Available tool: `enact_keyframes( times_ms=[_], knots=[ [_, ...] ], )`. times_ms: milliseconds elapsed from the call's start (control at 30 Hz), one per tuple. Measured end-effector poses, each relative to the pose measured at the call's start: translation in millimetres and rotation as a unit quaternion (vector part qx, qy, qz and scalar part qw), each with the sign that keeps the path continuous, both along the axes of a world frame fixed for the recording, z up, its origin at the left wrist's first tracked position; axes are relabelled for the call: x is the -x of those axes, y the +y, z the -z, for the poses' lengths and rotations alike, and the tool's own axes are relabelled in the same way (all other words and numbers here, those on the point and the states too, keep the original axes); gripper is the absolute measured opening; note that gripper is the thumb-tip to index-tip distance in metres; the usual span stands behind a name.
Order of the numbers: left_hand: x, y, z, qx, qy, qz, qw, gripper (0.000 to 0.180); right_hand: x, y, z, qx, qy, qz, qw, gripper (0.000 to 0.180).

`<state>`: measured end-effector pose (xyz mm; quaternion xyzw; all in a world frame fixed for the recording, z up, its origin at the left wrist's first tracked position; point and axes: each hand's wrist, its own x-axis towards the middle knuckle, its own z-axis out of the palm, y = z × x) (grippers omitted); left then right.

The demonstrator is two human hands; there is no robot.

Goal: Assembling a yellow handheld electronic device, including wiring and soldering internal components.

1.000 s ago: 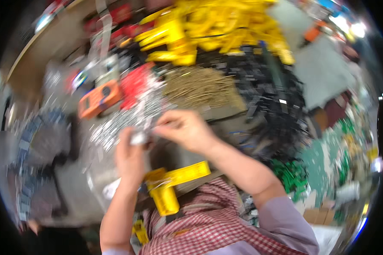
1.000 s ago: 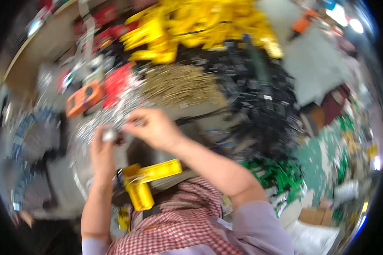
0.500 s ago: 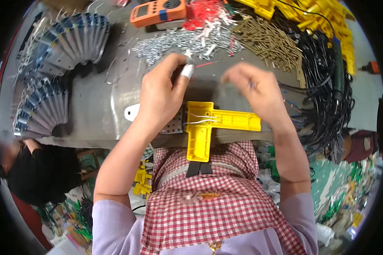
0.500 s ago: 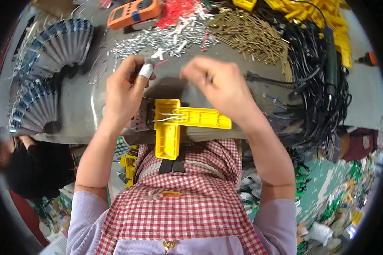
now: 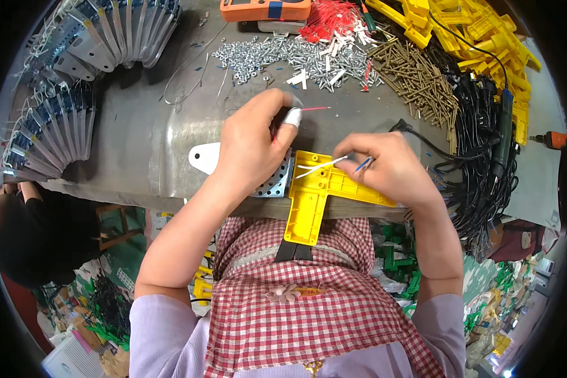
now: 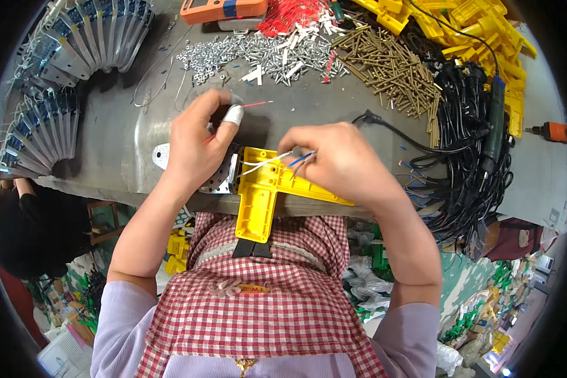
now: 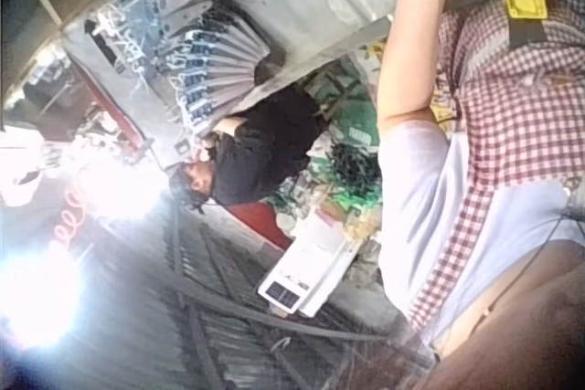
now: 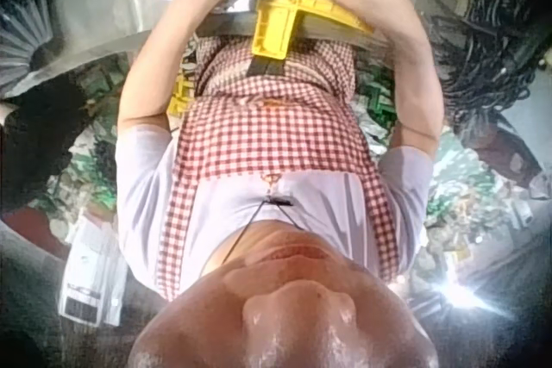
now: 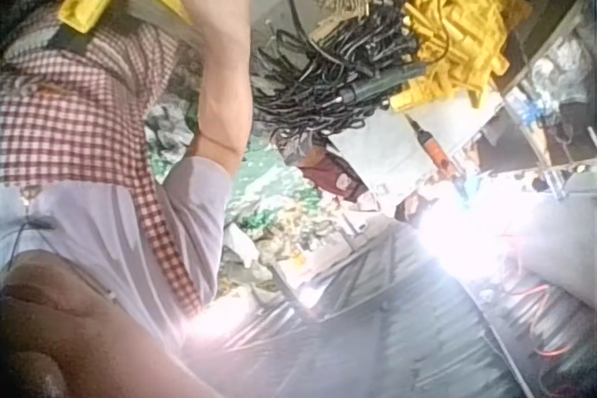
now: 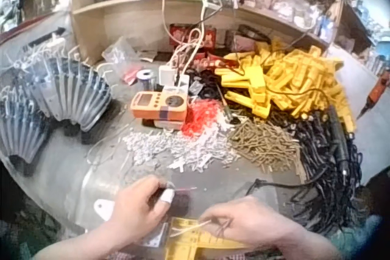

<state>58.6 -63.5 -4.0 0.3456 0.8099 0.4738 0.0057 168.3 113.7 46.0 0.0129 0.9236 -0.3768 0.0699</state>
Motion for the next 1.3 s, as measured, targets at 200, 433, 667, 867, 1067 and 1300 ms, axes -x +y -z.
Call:
enact_keyframes(
  times_ms=[200,433,667,867,1067,1300],
  knots=[
    [-2,2,-2,0.007,0.008,0.026,1.000,0.017,5,19,2,0.079,0.048,0.099,0.991,0.015],
    [-1,2,-3,-0.002,-0.030,0.036,0.999,0.018,4,-9,22,-0.092,0.129,-0.097,0.983,0.013],
    [2,-2,3,-0.044,0.025,0.099,0.994,0.015,6,8,12,0.099,-0.013,0.025,0.995,0.019],
    [-11,-6,-9,-0.004,0.037,0.114,0.993,0.010,13,11,1,0.140,-0.073,0.067,0.985,0.016],
    [-16,-4,-11,0.021,0.099,0.126,0.987,0.012,13,13,8,0.169,-0.035,0.064,0.983,0.017],
    [-23,1,-23,0.024,0.037,0.106,0.993,0.018,8,15,10,0.297,-0.100,0.141,0.939,0.016]
  ],
)
